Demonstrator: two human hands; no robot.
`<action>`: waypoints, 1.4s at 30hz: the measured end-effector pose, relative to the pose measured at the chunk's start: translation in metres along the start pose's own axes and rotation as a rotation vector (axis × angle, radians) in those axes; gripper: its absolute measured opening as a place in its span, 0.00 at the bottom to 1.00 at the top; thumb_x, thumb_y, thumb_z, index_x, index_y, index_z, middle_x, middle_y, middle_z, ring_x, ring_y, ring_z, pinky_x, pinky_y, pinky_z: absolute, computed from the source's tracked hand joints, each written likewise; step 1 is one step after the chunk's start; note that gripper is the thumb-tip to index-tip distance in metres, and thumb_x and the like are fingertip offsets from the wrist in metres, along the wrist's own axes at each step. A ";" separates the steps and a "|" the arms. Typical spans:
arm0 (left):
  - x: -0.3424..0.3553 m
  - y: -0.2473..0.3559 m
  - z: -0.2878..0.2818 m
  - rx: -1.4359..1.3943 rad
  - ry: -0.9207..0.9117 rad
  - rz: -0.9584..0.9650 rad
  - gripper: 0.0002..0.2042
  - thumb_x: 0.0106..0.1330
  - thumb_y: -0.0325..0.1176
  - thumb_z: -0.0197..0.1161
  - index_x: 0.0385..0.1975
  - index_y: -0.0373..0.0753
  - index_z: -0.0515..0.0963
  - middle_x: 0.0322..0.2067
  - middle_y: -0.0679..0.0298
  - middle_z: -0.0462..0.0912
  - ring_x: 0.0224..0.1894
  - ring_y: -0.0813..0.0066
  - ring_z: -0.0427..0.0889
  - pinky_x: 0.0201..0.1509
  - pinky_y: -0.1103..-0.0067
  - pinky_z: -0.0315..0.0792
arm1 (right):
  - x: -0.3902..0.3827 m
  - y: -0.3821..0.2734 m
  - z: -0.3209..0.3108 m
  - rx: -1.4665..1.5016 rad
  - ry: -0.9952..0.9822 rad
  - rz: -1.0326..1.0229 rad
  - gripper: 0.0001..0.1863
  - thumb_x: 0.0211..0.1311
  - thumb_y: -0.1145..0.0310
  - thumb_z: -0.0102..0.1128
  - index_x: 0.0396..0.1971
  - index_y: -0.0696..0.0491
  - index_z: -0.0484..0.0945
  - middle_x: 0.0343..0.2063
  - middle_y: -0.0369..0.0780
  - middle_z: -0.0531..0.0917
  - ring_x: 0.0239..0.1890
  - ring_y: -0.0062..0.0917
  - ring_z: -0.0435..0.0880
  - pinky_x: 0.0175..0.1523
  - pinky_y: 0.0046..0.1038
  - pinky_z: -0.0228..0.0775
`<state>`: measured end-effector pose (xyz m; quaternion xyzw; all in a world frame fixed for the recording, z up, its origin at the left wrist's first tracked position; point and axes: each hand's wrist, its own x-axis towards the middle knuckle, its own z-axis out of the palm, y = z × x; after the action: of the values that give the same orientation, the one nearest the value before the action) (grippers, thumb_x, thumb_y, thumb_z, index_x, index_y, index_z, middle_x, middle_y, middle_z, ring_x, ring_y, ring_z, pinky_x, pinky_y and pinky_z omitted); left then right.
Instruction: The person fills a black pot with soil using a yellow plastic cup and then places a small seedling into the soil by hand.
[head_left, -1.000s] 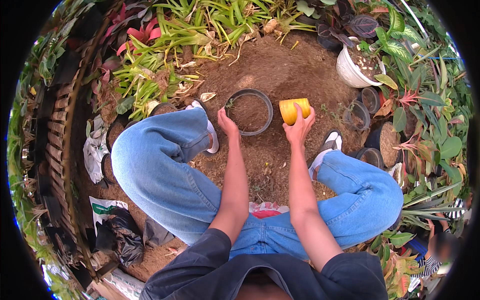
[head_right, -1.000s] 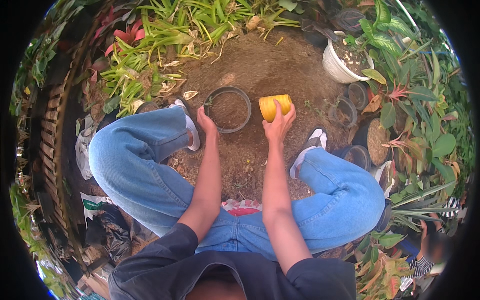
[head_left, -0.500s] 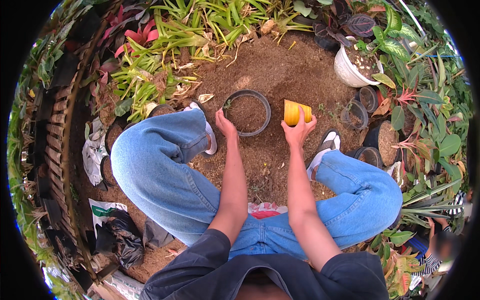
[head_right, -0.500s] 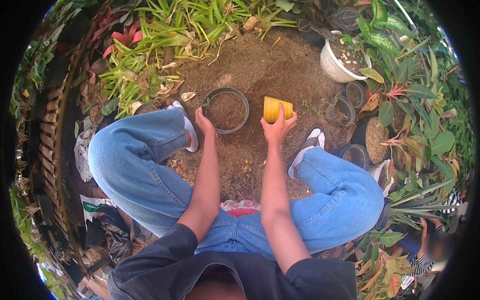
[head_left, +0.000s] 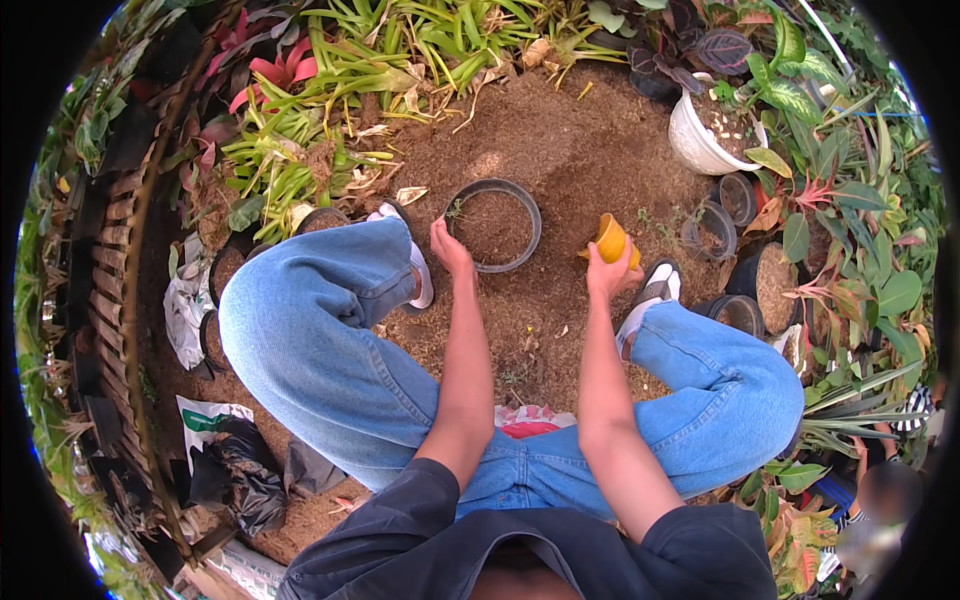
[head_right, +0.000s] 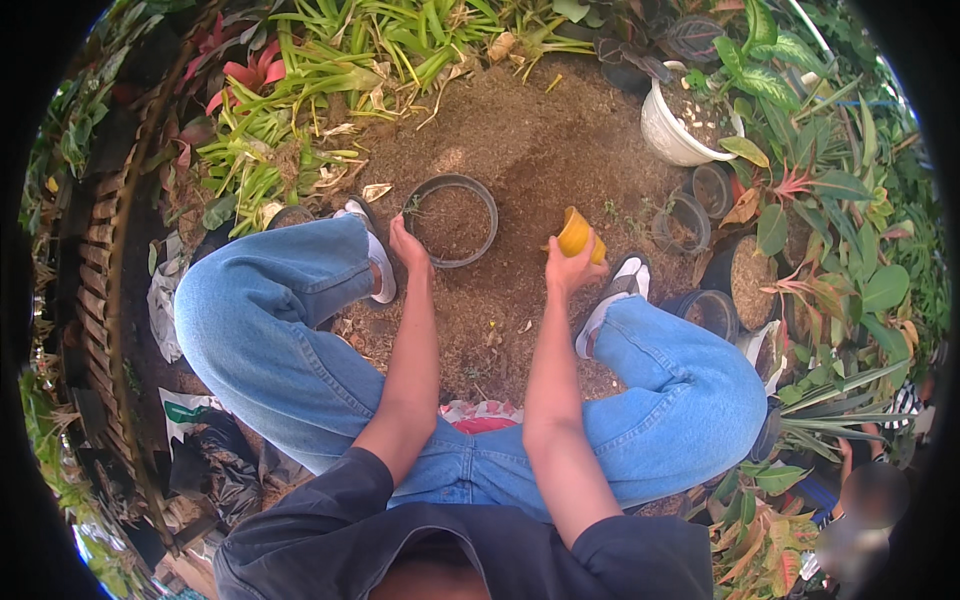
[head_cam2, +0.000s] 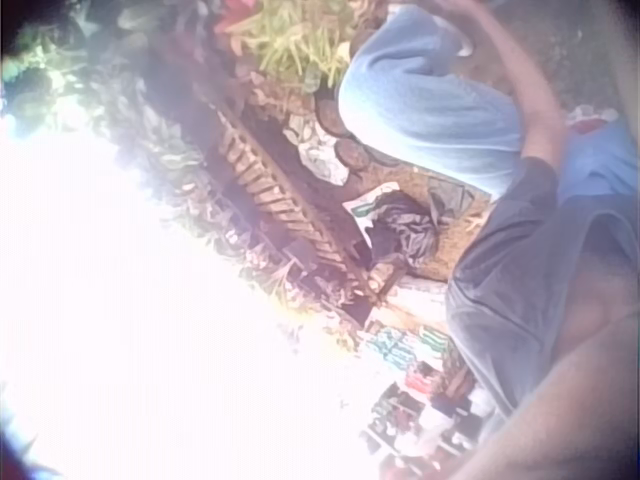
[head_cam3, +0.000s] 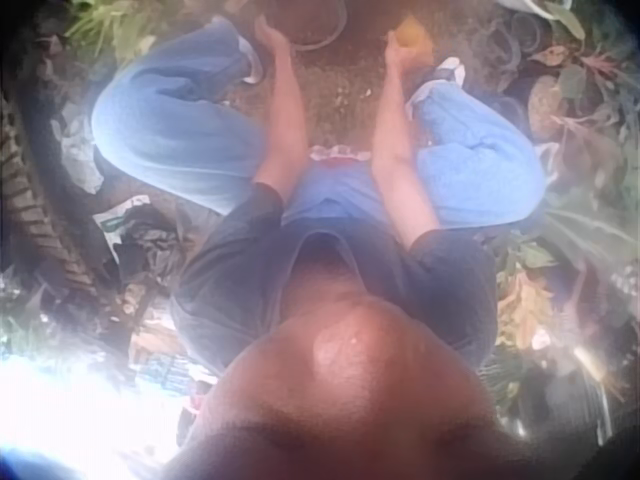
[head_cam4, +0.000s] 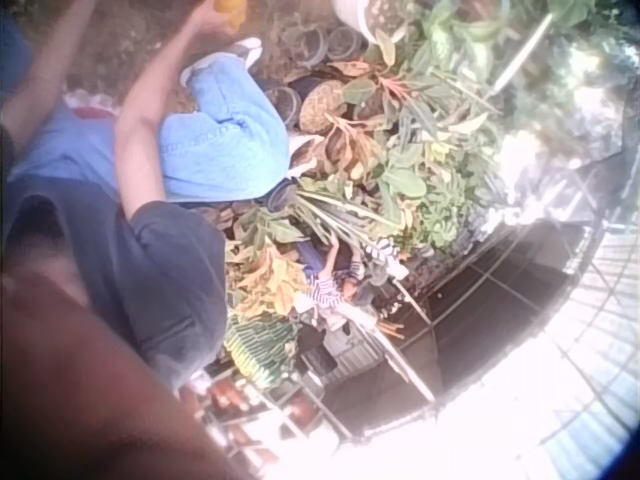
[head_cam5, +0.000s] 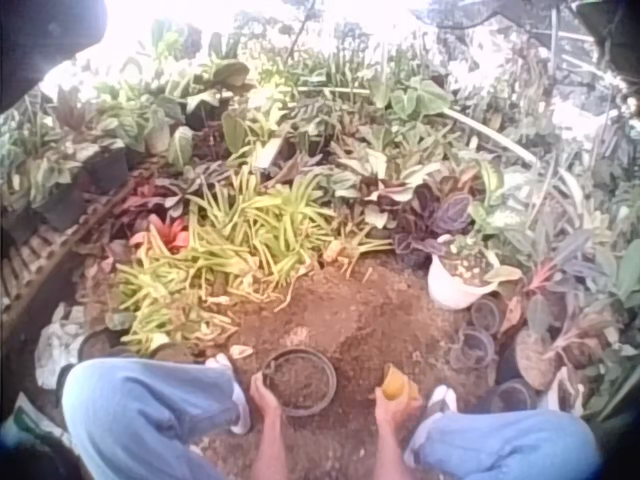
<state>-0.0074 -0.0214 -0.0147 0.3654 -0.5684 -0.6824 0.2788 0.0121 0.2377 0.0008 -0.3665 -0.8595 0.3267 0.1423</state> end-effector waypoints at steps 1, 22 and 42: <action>-0.001 -0.001 -0.001 0.002 -0.008 0.001 0.17 0.75 0.37 0.46 0.44 0.31 0.80 0.41 0.61 0.84 0.46 0.71 0.79 0.56 0.75 0.68 | -0.002 -0.001 0.001 0.015 -0.029 -0.015 0.46 0.44 0.55 0.80 0.68 0.37 0.69 0.58 0.58 0.59 0.62 0.53 0.60 0.67 0.49 0.56; 0.005 -0.006 -0.004 -0.019 0.004 -0.047 0.16 0.75 0.38 0.49 0.43 0.32 0.80 0.42 0.60 0.82 0.49 0.71 0.77 0.59 0.75 0.66 | 0.044 -0.134 -0.068 0.523 -0.806 -0.131 0.50 0.45 0.59 0.81 0.68 0.41 0.61 0.54 0.44 0.75 0.52 0.29 0.78 0.54 0.37 0.71; -0.001 -0.004 0.001 -0.046 -0.006 0.003 0.16 0.75 0.36 0.47 0.44 0.32 0.80 0.40 0.58 0.83 0.47 0.69 0.79 0.56 0.74 0.69 | -0.022 -0.225 -0.080 0.046 -0.977 -0.902 0.57 0.11 0.73 0.84 0.58 0.43 0.69 0.55 0.41 0.72 0.62 0.44 0.68 0.70 0.44 0.63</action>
<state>-0.0075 -0.0196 -0.0180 0.3561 -0.5541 -0.6957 0.2865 -0.0545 0.1415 0.2101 0.2224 -0.8871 0.3819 -0.1332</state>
